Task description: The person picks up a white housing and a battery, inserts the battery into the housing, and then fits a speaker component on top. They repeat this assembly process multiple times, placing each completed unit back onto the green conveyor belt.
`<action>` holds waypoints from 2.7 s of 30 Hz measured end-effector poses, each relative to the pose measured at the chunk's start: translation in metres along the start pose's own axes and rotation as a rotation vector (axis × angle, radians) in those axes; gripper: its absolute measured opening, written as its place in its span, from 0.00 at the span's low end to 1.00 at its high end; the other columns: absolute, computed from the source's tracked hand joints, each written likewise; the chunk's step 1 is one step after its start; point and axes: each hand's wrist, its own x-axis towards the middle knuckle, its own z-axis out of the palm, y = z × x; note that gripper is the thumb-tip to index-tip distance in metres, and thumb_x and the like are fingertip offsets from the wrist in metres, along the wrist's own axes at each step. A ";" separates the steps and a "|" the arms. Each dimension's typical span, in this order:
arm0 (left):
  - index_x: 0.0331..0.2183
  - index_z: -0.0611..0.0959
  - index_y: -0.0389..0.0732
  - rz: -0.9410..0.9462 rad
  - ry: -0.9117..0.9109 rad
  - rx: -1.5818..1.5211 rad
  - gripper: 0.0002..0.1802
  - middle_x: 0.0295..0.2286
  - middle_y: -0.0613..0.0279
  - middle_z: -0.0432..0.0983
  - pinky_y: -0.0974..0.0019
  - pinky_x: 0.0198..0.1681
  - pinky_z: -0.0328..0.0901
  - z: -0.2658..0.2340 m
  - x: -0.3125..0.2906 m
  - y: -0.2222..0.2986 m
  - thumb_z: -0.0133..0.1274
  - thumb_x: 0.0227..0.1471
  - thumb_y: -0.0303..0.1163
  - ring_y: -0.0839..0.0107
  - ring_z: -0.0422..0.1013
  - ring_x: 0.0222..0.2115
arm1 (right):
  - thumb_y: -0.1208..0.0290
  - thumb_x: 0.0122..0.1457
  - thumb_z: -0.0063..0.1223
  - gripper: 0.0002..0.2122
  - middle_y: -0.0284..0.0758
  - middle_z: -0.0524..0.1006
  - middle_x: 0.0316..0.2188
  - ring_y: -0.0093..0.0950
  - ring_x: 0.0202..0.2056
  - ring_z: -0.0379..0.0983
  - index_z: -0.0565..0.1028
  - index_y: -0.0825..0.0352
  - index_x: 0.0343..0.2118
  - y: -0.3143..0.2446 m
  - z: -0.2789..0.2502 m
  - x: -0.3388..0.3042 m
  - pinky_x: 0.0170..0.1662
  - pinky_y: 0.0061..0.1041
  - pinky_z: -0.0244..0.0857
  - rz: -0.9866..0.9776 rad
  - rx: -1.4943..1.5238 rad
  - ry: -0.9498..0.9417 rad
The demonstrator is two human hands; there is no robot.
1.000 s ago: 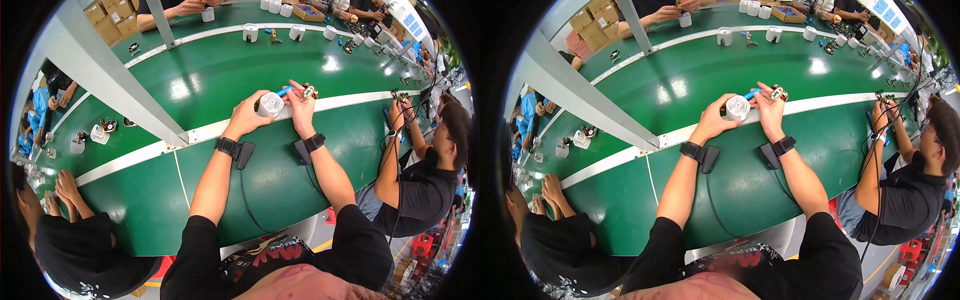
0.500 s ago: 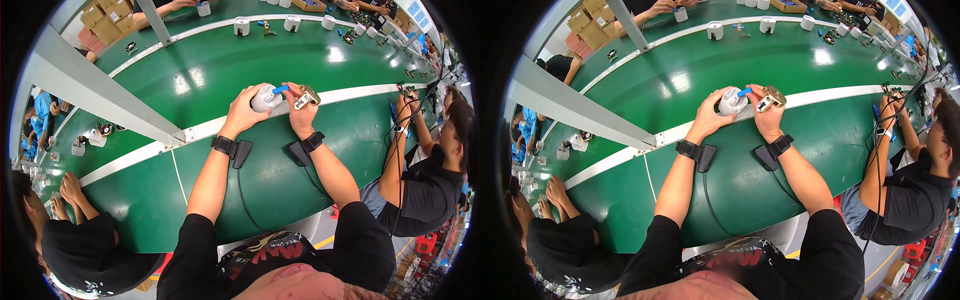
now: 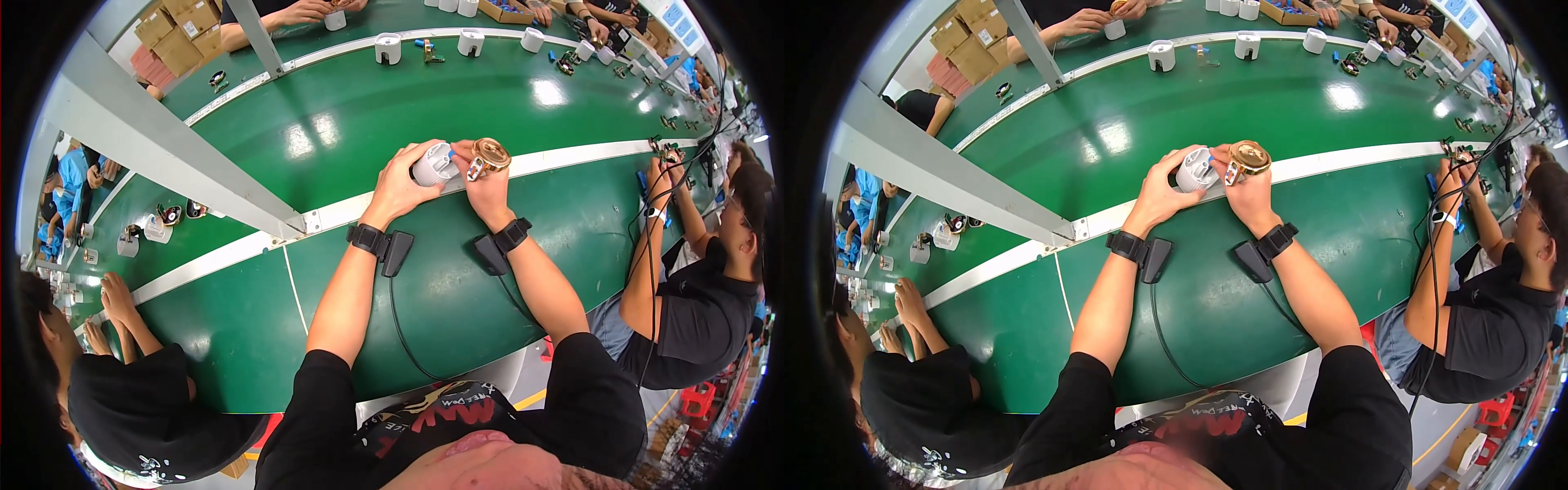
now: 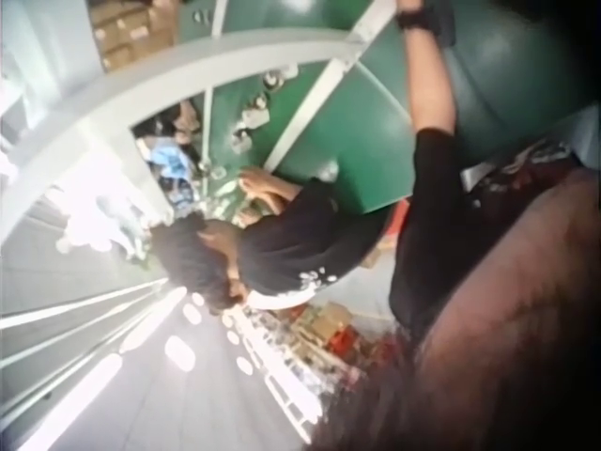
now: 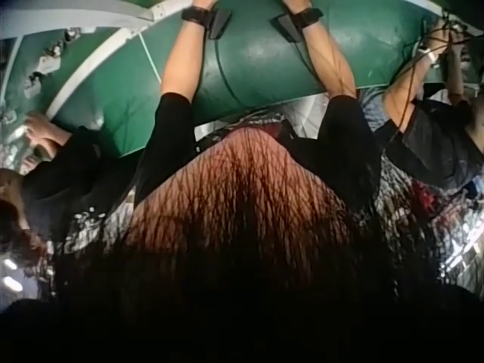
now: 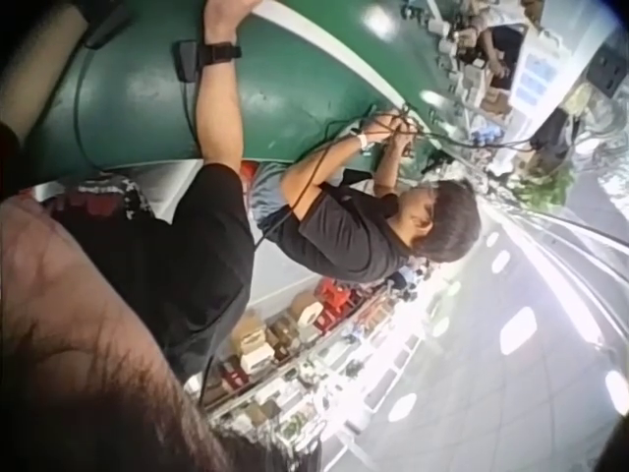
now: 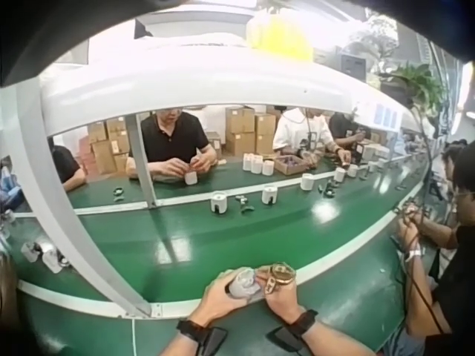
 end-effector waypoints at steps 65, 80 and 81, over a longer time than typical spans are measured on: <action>0.55 0.61 0.38 -0.132 1.046 0.437 0.44 0.54 0.47 0.54 0.46 0.57 0.44 -0.002 0.001 0.008 0.49 0.31 0.13 0.47 0.49 0.56 | 0.74 0.54 0.57 0.08 0.38 0.80 0.43 0.34 0.48 0.75 0.79 0.69 0.36 -0.015 -0.001 0.006 0.53 0.31 0.65 0.284 -0.155 -0.441; 0.46 0.69 0.37 0.046 1.133 0.411 0.30 0.49 0.48 0.60 0.50 0.52 0.47 0.003 -0.004 -0.001 0.50 0.35 0.20 0.50 0.55 0.49 | 0.64 0.50 0.62 0.30 0.46 0.76 0.44 0.41 0.37 0.77 0.64 0.59 0.58 0.188 0.046 0.196 0.43 0.34 0.71 0.082 -0.789 -0.268; 0.46 0.69 0.37 0.043 1.122 0.401 0.30 0.49 0.49 0.60 0.50 0.52 0.47 0.001 -0.006 0.000 0.50 0.35 0.20 0.50 0.55 0.49 | 0.64 0.50 0.62 0.29 0.47 0.76 0.43 0.44 0.38 0.76 0.66 0.59 0.56 0.194 0.055 0.202 0.45 0.35 0.70 0.124 -0.761 -0.274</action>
